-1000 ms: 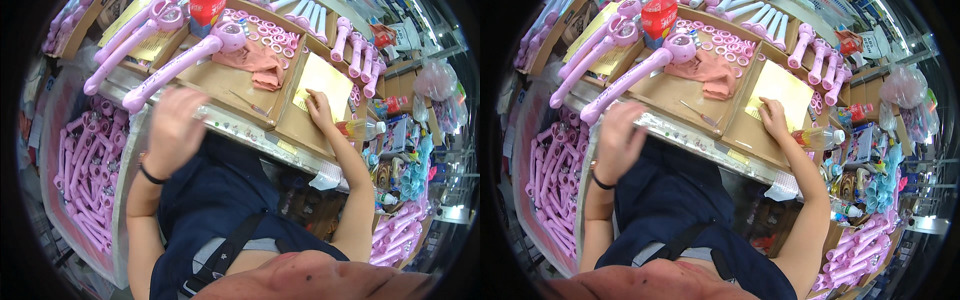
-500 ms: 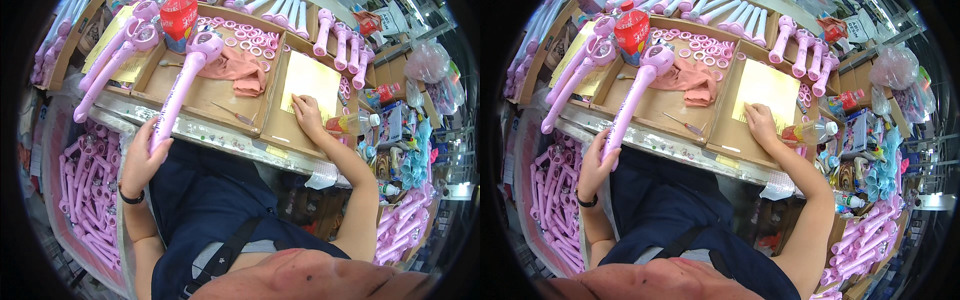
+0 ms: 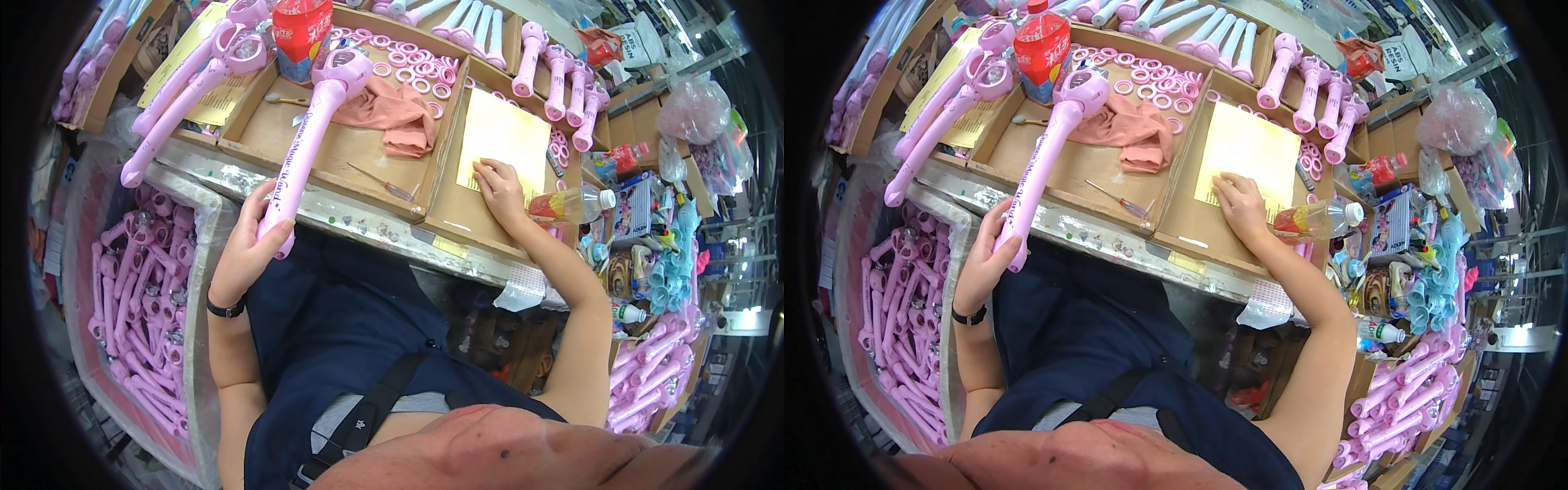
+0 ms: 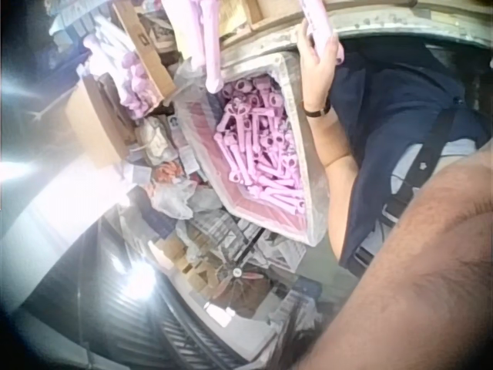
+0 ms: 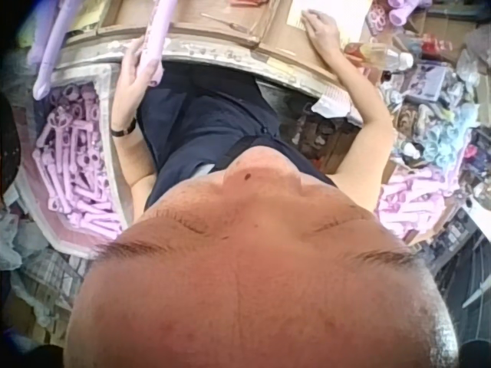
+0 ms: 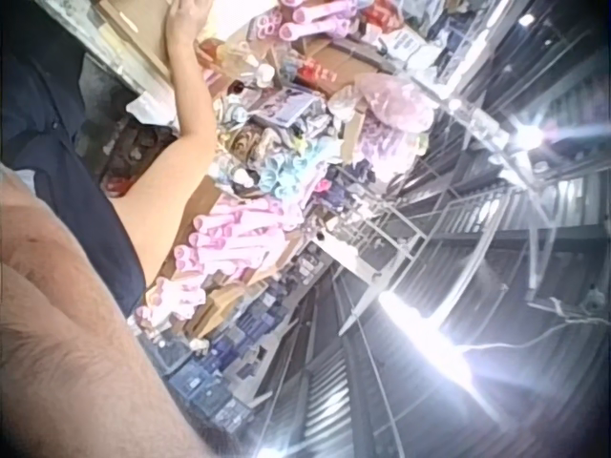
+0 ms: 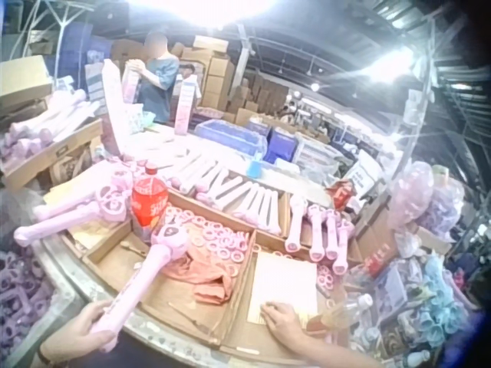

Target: The person assembles pink light sticks by wiping them with a cloth, attaching a silver crown to the top, and applying a label to the handle. They repeat this process for multiple units, placing finished items on the table.

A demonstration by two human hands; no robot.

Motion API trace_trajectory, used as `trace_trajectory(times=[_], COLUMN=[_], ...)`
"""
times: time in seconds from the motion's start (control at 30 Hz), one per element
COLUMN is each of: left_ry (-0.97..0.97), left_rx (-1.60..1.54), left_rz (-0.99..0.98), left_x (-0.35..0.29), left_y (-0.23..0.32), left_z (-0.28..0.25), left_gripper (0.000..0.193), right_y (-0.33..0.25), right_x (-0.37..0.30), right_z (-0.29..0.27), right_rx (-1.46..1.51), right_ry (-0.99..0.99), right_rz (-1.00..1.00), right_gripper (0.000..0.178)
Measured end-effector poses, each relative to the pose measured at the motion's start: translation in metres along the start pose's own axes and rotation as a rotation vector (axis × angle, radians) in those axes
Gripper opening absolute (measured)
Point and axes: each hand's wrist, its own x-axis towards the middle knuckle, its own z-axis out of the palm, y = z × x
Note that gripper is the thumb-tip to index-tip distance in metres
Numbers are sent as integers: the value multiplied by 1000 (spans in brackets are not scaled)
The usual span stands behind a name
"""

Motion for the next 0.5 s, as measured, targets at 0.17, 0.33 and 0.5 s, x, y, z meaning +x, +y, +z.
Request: trace_trajectory(times=[0.17, 0.33, 0.5], left_ry=[-7, -8, -5], left_rx=[-56, -65, -75], left_rz=[12, 5, 10], left_x=[-1, -1, -1], left_y=[-3, -4, -5], left_z=[0, 0, 0], left_gripper=[59, 59, 59], right_y=[0, 0, 1], right_x=[1, 1, -1], right_z=[0, 1, 1], right_rx=[3, 11, -7], right_ry=[-29, -40, -7], right_rz=[52, 34, 19], right_gripper=[21, 21, 19])
